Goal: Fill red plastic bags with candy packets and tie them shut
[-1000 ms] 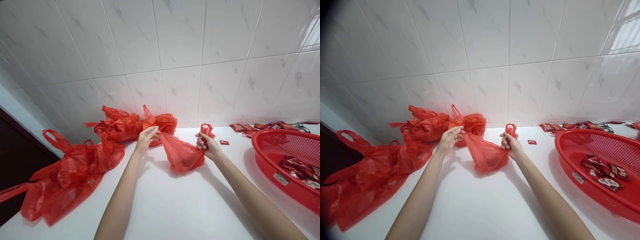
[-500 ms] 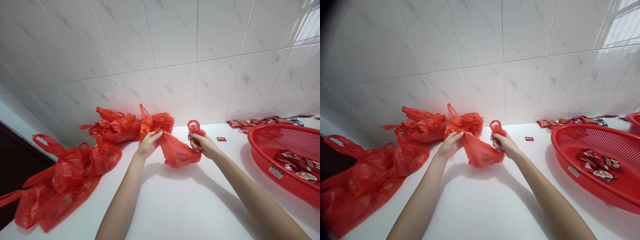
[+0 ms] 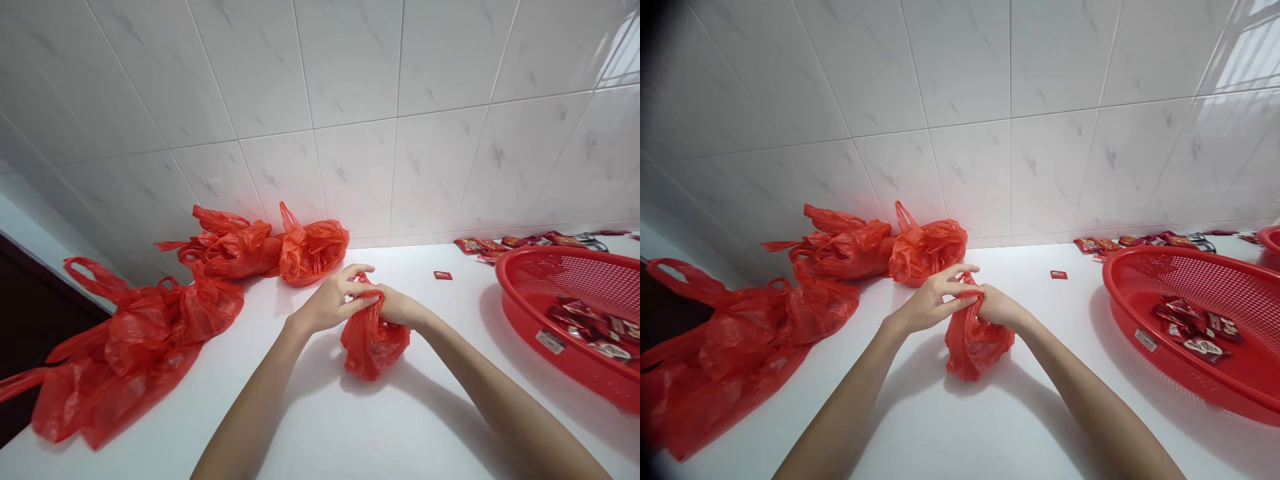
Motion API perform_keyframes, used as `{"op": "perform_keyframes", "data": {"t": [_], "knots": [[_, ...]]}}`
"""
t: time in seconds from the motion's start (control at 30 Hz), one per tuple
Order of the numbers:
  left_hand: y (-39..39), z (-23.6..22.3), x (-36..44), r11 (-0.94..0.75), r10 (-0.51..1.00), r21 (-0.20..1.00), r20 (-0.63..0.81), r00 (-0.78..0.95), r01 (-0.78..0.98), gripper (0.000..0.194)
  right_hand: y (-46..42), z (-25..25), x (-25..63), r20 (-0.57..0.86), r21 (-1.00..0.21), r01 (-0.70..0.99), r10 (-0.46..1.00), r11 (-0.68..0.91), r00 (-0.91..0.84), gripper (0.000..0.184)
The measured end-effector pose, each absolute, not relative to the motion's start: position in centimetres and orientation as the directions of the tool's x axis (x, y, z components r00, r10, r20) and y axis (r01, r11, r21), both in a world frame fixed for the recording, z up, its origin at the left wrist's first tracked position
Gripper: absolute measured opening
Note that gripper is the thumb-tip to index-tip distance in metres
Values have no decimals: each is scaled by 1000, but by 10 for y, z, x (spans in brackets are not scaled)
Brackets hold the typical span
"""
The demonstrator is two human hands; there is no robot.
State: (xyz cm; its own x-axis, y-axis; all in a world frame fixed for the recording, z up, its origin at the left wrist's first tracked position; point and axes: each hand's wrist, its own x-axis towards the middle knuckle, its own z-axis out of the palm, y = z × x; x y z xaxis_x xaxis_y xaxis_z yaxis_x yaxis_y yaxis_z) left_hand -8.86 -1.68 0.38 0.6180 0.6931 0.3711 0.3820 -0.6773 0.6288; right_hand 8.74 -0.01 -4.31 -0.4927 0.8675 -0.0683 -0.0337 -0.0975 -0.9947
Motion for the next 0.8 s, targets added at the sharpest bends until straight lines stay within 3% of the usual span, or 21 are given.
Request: {"op": "perform_keyframes", "data": {"t": [0.13,0.33,0.47,0.63,0.8], "knots": [[-14,0,-87,-678,730,532,403,552,507,34,-3,-34,89,-70,-997,58,864,-47,-498,20],[-3,-4,-92,-596,802,565,449,394,570,37,-10,-12,96,1,-999,31,786,26,-618,10],[0,-5,-93,-474,881,661,362,307,582,33,-7,-17,94,16,-1000,7,772,26,-635,19],[5,-11,-94,-331,942,798,312,125,503,30,-6,-24,91,47,-998,-6,780,56,-624,13],[8,-13,-93,-324,946,825,295,137,464,21,-8,-23,88,50,-993,-118,801,-26,-596,22]]}}
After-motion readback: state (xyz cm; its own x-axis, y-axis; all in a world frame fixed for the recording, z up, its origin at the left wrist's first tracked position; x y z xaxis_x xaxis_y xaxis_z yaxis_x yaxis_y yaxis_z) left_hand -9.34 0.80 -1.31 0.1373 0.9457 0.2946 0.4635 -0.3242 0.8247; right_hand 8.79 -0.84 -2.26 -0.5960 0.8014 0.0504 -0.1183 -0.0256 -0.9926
